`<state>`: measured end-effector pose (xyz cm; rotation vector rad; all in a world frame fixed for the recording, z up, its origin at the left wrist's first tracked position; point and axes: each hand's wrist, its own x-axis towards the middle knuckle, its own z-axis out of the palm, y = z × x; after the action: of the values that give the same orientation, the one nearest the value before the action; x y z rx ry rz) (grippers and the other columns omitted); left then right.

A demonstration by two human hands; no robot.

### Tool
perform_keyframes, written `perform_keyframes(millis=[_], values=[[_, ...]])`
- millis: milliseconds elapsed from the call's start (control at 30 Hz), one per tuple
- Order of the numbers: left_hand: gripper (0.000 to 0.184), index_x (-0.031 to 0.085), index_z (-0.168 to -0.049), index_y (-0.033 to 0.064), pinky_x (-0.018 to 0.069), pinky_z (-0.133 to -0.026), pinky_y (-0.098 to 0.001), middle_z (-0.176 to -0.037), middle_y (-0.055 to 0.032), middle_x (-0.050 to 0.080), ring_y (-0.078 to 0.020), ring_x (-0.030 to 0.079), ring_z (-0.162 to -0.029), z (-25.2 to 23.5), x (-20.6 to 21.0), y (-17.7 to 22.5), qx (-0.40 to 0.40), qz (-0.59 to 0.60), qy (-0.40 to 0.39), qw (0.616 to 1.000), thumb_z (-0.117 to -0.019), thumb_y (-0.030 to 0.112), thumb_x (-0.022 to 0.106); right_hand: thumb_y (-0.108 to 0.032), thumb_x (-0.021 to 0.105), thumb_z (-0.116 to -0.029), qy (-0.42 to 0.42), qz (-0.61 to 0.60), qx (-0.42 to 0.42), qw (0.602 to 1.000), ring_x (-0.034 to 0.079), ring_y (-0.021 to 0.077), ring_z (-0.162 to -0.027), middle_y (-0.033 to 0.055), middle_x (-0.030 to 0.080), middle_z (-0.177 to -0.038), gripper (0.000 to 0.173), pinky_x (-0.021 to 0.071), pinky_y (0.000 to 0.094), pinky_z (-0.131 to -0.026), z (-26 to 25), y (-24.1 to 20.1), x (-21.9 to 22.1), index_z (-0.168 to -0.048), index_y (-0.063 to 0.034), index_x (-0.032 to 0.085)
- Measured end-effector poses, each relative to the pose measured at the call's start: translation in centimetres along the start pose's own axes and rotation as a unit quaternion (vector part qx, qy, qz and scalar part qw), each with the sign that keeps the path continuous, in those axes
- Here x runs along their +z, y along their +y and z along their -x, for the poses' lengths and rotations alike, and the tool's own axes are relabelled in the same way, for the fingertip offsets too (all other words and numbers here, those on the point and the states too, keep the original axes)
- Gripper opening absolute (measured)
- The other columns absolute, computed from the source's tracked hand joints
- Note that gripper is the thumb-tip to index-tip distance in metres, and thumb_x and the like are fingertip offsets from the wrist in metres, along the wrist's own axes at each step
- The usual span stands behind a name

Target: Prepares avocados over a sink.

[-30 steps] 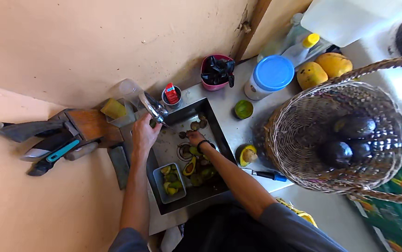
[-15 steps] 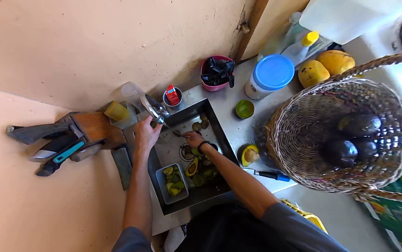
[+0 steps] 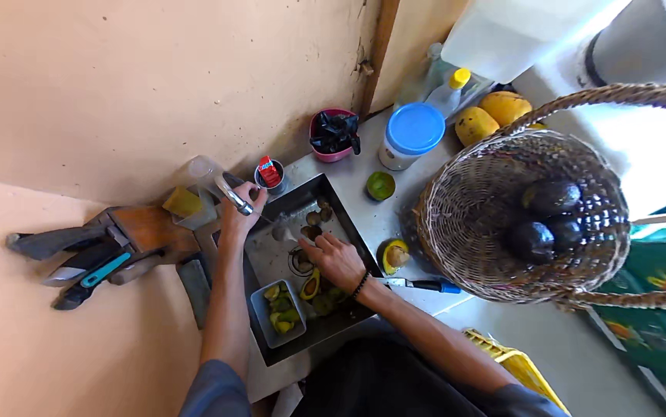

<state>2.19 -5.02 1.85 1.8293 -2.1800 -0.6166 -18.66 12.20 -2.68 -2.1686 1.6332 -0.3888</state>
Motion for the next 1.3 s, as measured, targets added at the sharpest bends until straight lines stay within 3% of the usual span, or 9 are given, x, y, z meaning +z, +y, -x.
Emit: perform_keyframes(millis=[67,100,133,200,267,500,867,1067,1300], values=[[0.032,0.073,-0.11,0.0023,0.0528,-0.091,-0.0547,-0.103,-0.0194,0.072,-0.033,0.07,-0.1,0.3,0.4,0.5,-0.038,0.073,0.028,0.996,-0.1007,0.031,0.062,-0.009,0.053,-0.1005,-0.113,-0.022,0.108,0.988,0.068,0.0415,-0.107,0.0202,0.069,-0.118,0.043,0.057,0.0579,-0.079,1.8,-0.5,-2.9,-0.141,-0.0186,0.062],[0.029,0.071,-0.113,0.0001,0.0547,-0.091,-0.0442,-0.106,-0.0162,0.072,-0.0252,0.069,-0.1,1.5,0.9,0.9,-0.08,0.203,0.06,0.974,-0.1033,0.024,0.058,-0.011,0.05,-0.1021,-0.12,-0.037,0.145,0.981,0.069,0.0419,-0.107,0.0195,0.07,-0.12,0.043,0.0562,0.0599,-0.082,2.9,-0.4,-3.9,-0.142,-0.019,0.062],[0.032,0.065,-0.119,-0.0014,0.0572,-0.086,-0.0359,-0.107,-0.013,0.07,-0.0194,0.069,-0.096,3.1,1.4,2.0,-0.146,0.389,0.08,0.906,-0.1083,0.021,0.046,-0.014,0.047,-0.1029,-0.081,-0.056,0.163,0.982,0.071,0.0411,-0.1,0.0179,0.073,-0.114,0.043,0.0565,0.0602,-0.078,4.2,-0.3,-4.6,-0.141,-0.0207,0.064],[0.048,0.051,-0.129,0.0102,0.0588,-0.085,-0.0398,-0.111,-0.0103,0.067,-0.0221,0.069,-0.096,6.1,2.6,4.4,-0.273,0.674,0.064,0.684,-0.1081,0.046,0.027,-0.019,0.044,-0.104,0.023,-0.098,0.161,0.982,0.073,0.0373,-0.078,0.0149,0.076,-0.093,0.041,0.0559,0.0576,-0.066,6.4,-0.3,-6.1,-0.136,-0.02,0.069],[0.057,0.05,-0.134,0.0122,0.0587,-0.086,-0.0497,-0.114,-0.0151,0.067,-0.0302,0.07,-0.098,8.8,4.0,6.5,-0.326,0.738,0.057,0.588,-0.1038,0.058,0.032,-0.022,0.046,-0.1041,0.108,-0.131,0.142,0.975,0.068,0.0293,-0.063,0.0099,0.073,-0.077,0.037,0.0533,0.0508,-0.056,8.3,-0.6,-7.3,-0.129,-0.0201,0.074],[0.047,0.06,-0.124,0.0179,0.0569,-0.068,-0.0313,-0.1,-0.0056,0.068,-0.016,0.068,-0.083,13.9,3.1,14.4,-0.266,0.696,0.021,0.667,-0.1025,0.056,0.042,-0.023,0.052,-0.1016,0.193,-0.104,0.1,0.97,0.064,0.0212,-0.055,0.0045,0.071,-0.069,0.033,0.0486,0.0431,-0.05,12.0,-1.2,-10.9,-0.123,-0.0223,0.078],[0.044,0.055,-0.13,0.0185,0.0581,-0.068,-0.0343,-0.106,-0.0067,0.067,-0.0186,0.068,-0.086,15.6,2.4,17.6,-0.244,0.675,0.007,0.696,-0.1039,0.052,0.041,-0.021,0.051,-0.1011,0.244,-0.066,0.121,0.96,0.06,0.0225,-0.051,0.0046,0.066,-0.063,0.035,0.045,0.0419,-0.046,15.1,-2.1,-12.1,-0.125,-0.0205,0.077],[0.037,0.063,-0.114,0.0155,0.0587,-0.072,-0.0363,-0.104,-0.0062,0.069,-0.0189,0.069,-0.09,16.0,3.4,18.0,-0.192,0.651,0.064,0.732,-0.1043,0.047,0.047,-0.017,0.051,-0.0989,0.247,-0.031,0.129,0.96,0.059,0.0249,-0.048,0.0056,0.064,-0.06,0.036,0.0423,0.042,-0.042,15.1,-2.8,-12.1,-0.125,-0.0195,0.076],[0.038,0.066,-0.113,0.0137,0.0593,-0.069,-0.0361,-0.1,-0.0069,0.069,-0.0189,0.069,-0.084,16.4,3.7,18.2,-0.178,0.616,0.099,0.761,-0.1052,0.047,0.049,-0.015,0.053,-0.098,0.238,-0.027,0.094,0.966,0.059,0.025,-0.048,0.006,0.062,-0.059,0.034,0.0432,0.041,-0.042,14.7,-2.7,-12.2,-0.123,-0.0154,0.077]])
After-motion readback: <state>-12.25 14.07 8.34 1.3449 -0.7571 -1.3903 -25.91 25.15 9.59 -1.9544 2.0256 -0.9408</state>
